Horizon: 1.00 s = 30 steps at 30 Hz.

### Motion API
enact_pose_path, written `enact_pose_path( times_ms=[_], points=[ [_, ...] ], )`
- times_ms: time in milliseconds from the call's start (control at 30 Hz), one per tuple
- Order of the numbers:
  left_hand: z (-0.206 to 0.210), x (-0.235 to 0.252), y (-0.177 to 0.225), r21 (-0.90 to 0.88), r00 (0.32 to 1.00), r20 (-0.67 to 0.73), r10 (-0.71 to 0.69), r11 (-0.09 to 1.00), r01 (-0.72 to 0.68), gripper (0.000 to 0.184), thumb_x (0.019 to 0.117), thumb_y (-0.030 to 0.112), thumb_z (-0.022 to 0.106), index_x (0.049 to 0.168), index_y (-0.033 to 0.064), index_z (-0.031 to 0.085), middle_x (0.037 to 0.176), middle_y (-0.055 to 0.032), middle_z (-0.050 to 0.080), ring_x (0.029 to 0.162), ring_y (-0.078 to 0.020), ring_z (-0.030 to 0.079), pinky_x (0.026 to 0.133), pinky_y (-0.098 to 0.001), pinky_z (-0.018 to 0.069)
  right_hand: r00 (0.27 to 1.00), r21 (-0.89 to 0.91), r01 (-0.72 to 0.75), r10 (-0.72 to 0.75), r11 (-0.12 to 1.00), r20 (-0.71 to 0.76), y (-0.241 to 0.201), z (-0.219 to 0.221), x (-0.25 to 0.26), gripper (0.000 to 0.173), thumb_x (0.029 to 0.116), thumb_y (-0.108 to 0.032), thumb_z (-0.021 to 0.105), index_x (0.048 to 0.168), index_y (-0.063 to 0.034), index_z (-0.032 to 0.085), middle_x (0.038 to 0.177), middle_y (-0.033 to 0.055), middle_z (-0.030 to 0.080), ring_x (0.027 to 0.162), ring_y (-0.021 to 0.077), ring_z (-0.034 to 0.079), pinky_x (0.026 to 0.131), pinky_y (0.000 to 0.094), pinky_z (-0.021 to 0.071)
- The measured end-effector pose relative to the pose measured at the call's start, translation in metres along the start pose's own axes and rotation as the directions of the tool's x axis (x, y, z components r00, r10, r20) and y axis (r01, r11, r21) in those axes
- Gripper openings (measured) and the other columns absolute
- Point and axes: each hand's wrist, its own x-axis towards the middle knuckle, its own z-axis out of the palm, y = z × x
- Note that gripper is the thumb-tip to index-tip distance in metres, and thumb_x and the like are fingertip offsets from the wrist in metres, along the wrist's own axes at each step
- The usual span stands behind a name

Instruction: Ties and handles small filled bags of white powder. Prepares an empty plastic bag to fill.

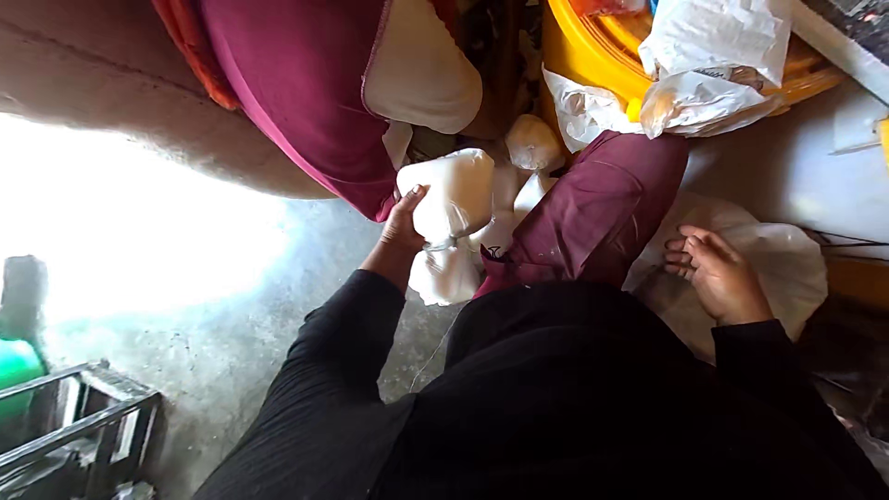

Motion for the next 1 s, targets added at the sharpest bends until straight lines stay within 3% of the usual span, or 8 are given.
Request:
enact_pose_path(
  times_ms=[133, 233, 300, 433, 567, 733, 900, 1000],
  points=[
    [0.002, 0.035, -0.034, 0.027, 0.99, 0.024, -0.136, 0.99, 0.136, 0.029, 0.1, 0.031, 0.049, 0.121, 0.0135, 0.056, 0.098, -0.0021, 0.072, 0.089, -0.0125, 0.071, 0.079, -0.0345, 0.0609, 1.0, 0.004, -0.014, 0.014, 1.0, -0.002, 0.016, -0.008, -0.004, 0.035, 0.1074, -0.018, 0.045, 0.137, -0.0012, 0.052, 0.108, 0.0064, 0.069, 0.089, 0.0157, 0.07, 0.076, 0.0317, 0.0602],
    [-0.01, 0.063, -0.053, 0.242, 0.974, -0.137, -0.183, 0.947, 0.212, 0.058, 0.0995, 0.021, 0.062, 0.15, 0.0143, 0.034, 0.125, -0.0138, 0.063, 0.107, -0.0247, 0.066, 0.088, -0.0457, 0.0579, 1.0, 0.003, -0.028, 0.028, 1.0, -0.003, 0.027, -0.009, -0.007, 0.035, 0.1075, -0.017, 0.045, 0.138, -0.0008, 0.052, 0.11, 0.008, 0.069, 0.091, 0.0162, 0.07, 0.078, 0.0325, 0.0601],
    [-0.021, 0.074, -0.058, 0.556, 0.948, -0.253, -0.195, 0.772, 0.307, 0.081, 0.0931, 0.019, 0.074, 0.157, 0.0097, 0.026, 0.144, -0.0261, 0.051, 0.12, -0.0416, 0.059, 0.092, -0.0591, 0.0532, 0.999, 0.025, -0.037, 0.038, 0.999, -0.024, 0.033, -0.008, -0.01, 0.035, 0.1074, -0.016, 0.046, 0.138, 0.0, 0.053, 0.109, 0.0094, 0.07, 0.091, 0.0169, 0.071, 0.078, 0.0326, 0.0604],
    [-0.031, 0.076, -0.049, 0.836, 0.922, -0.243, -0.301, 0.417, 0.357, 0.074, 0.093, 0.016, 0.075, 0.155, 0.0088, 0.035, 0.134, -0.0322, 0.056, 0.113, -0.0481, 0.06, 0.09, -0.0645, 0.0495, 0.998, 0.071, -0.05, 0.052, 0.996, -0.035, 0.045, -0.007, -0.012, 0.034, 0.107, -0.016, 0.047, 0.137, -0.0004, 0.053, 0.108, 0.0082, 0.069, 0.091, 0.0157, 0.071, 0.078, 0.0313, 0.0603],
    [-0.01, 0.073, -0.032, 0.974, 0.954, -0.116, -0.278, 0.156, 0.163, 0.051, 0.0984, 0.024, 0.069, 0.14, -0.0024, 0.056, 0.125, -0.0315, 0.064, 0.117, -0.0483, 0.061, 0.1, -0.0656, 0.0459, 0.996, 0.098, -0.081, 0.083, 0.992, -0.018, 0.048, -0.007, -0.016, 0.034, 0.1075, -0.015, 0.048, 0.137, 0.0002, 0.054, 0.107, 0.0094, 0.069, 0.088, 0.0152, 0.07, 0.077, 0.0315, 0.0595],
    [0.122, 0.03, 0.04, 0.937, 0.957, 0.285, -0.051, 0.228, -0.266, 0.035, 0.1041, 0.018, 0.06, 0.133, -0.0019, 0.061, 0.131, -0.0238, 0.063, 0.121, -0.0365, 0.062, 0.106, -0.0536, 0.0471, 0.998, 0.077, -0.054, 0.055, 0.996, -0.007, 0.038, -0.007, -0.018, 0.033, 0.1079, -0.017, 0.049, 0.136, -0.0007, 0.055, 0.104, 0.0104, 0.069, 0.081, 0.0145, 0.068, 0.072, 0.0313, 0.0582],
    [0.211, 0.012, 0.041, 0.569, 0.463, 0.67, 0.58, -0.001, -0.822, 0.03, 0.0926, 0.017, 0.072, 0.115, -0.0022, 0.071, 0.116, -0.0253, 0.064, 0.109, -0.0381, 0.061, 0.094, -0.0505, 0.051, 1.0, 0.037, 0.013, -0.013, 0.999, 0.009, 0.038, -0.003, -0.02, 0.033, 0.1078, -0.018, 0.049, 0.135, -0.0013, 0.056, 0.106, 0.01, 0.068, 0.082, 0.013, 0.067, 0.073, 0.0296, 0.0562],
    [0.261, 0.012, 0.035, 0.732, 0.757, 0.428, 0.493, 0.302, -0.611, 0.058, 0.0887, 0.031, 0.079, 0.127, -0.0082, 0.058, 0.128, -0.0313, 0.056, 0.116, -0.041, 0.057, 0.096, -0.0512, 0.049, 1.0, 0.025, 0.017, -0.018, 1.0, 0.016, 0.038, -0.002, -0.023, 0.034, 0.1075, -0.017, 0.05, 0.136, -0.001, 0.056, 0.108, 0.0118, 0.068, 0.086, 0.0147, 0.067, 0.077, 0.032, 0.0566]
  ],
)
